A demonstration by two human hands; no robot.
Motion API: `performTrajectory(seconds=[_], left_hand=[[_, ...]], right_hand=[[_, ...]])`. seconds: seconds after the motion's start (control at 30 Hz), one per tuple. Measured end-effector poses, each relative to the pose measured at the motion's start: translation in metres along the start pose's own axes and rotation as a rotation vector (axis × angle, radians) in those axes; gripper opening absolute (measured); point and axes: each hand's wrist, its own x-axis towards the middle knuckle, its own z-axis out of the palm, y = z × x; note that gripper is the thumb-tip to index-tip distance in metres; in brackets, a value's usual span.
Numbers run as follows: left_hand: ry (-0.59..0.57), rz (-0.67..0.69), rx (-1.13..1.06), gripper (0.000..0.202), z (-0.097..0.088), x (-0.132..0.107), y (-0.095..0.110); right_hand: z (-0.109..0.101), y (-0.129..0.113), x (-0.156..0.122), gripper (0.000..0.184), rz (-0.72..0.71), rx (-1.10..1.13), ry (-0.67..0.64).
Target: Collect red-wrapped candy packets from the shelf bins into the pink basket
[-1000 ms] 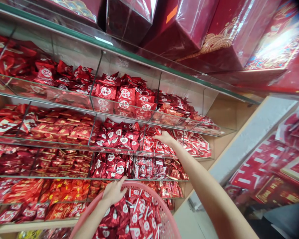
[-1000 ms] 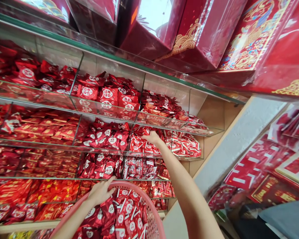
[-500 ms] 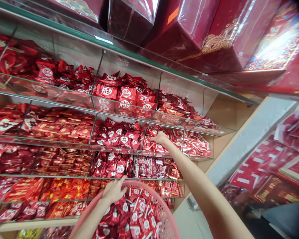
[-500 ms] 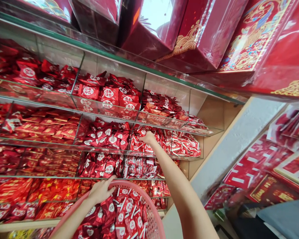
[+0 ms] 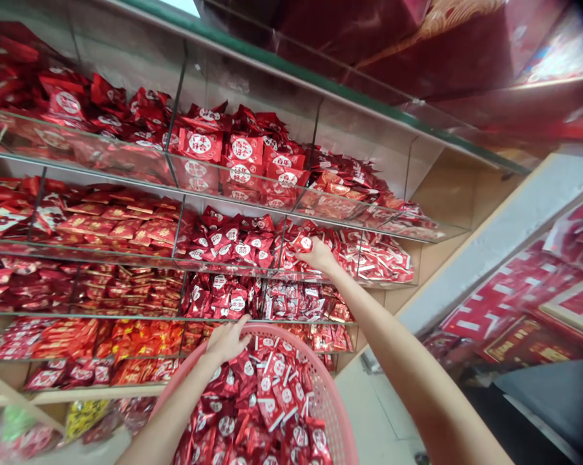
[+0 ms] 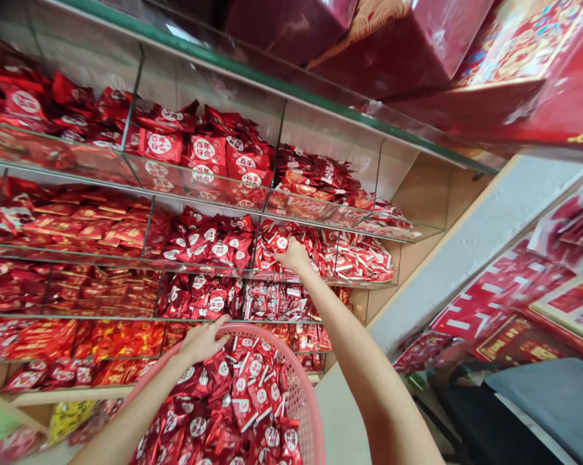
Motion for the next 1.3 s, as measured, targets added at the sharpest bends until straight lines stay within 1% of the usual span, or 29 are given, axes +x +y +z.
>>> performTrajectory(seconds=[0.1,0.17,0.2,0.23,0.3,0.37,0.43,0.47,0.57,0.63,0.73,0.83,0.97,1.13,1.2,1.3], left_hand=[[-0.014,0.001,0.022,0.054,-0.001,0.0,0.001],[-0.017,0.006,0.027,0.054,0.0,0.001,0.0],[-0.02,0.008,0.024,0.054,0.001,0.002,0.0],[-0.022,0.008,0.02,0.054,0.002,0.002,-0.001],[-0.023,0.009,0.015,0.054,0.004,0.003,-0.001],[-0.016,0.011,0.02,0.055,0.005,0.004,-0.002],[-0.009,0.016,0.027,0.056,0.006,0.004,-0.002],[-0.011,0.013,0.03,0.056,0.006,0.005,-0.001],[-0.031,0.002,0.026,0.057,0.007,0.005,-0.002],[-0.038,0.007,0.018,0.056,0.007,0.005,-0.002],[-0.034,0.011,0.009,0.056,0.008,0.006,-0.003],[-0.048,-0.007,0.0,0.056,0.008,0.006,-0.003],[-0.054,-0.014,-0.003,0.057,0.008,0.006,-0.003],[-0.039,-0.009,0.008,0.058,0.009,0.006,-0.002],[-0.036,-0.001,0.006,0.057,0.01,0.006,-0.003],[-0.046,-0.003,-0.012,0.057,0.009,0.006,-0.003]], right_hand=[[-0.018,0.0,-0.02,0.041,-0.035,0.098,0.081],[-0.032,0.001,-0.045,0.041,-0.095,0.195,0.115],[-0.038,0.001,-0.061,0.04,-0.136,0.252,0.105],[-0.041,0.002,-0.078,0.039,-0.177,0.31,0.068],[-0.038,0.004,-0.116,0.036,-0.212,0.408,-0.047],[-0.021,0.01,-0.154,0.035,-0.204,0.475,-0.189],[0.006,0.017,-0.188,0.034,-0.182,0.46,-0.308],[0.021,0.021,-0.204,0.034,-0.164,0.42,-0.347],[0.061,0.031,-0.241,0.042,-0.176,0.268,-0.448],[0.079,0.034,-0.257,0.047,-0.216,0.188,-0.501],[0.093,0.032,-0.271,0.051,-0.275,0.125,-0.532],[0.097,0.029,-0.276,0.054,-0.28,0.122,-0.54],[0.092,0.035,-0.267,0.053,-0.216,0.202,-0.528],[0.084,0.059,-0.247,0.049,-0.069,0.182,-0.392],[0.087,0.063,-0.247,0.051,-0.061,0.169,-0.386],[0.095,0.058,-0.254,0.052,-0.094,0.133,-0.419]])
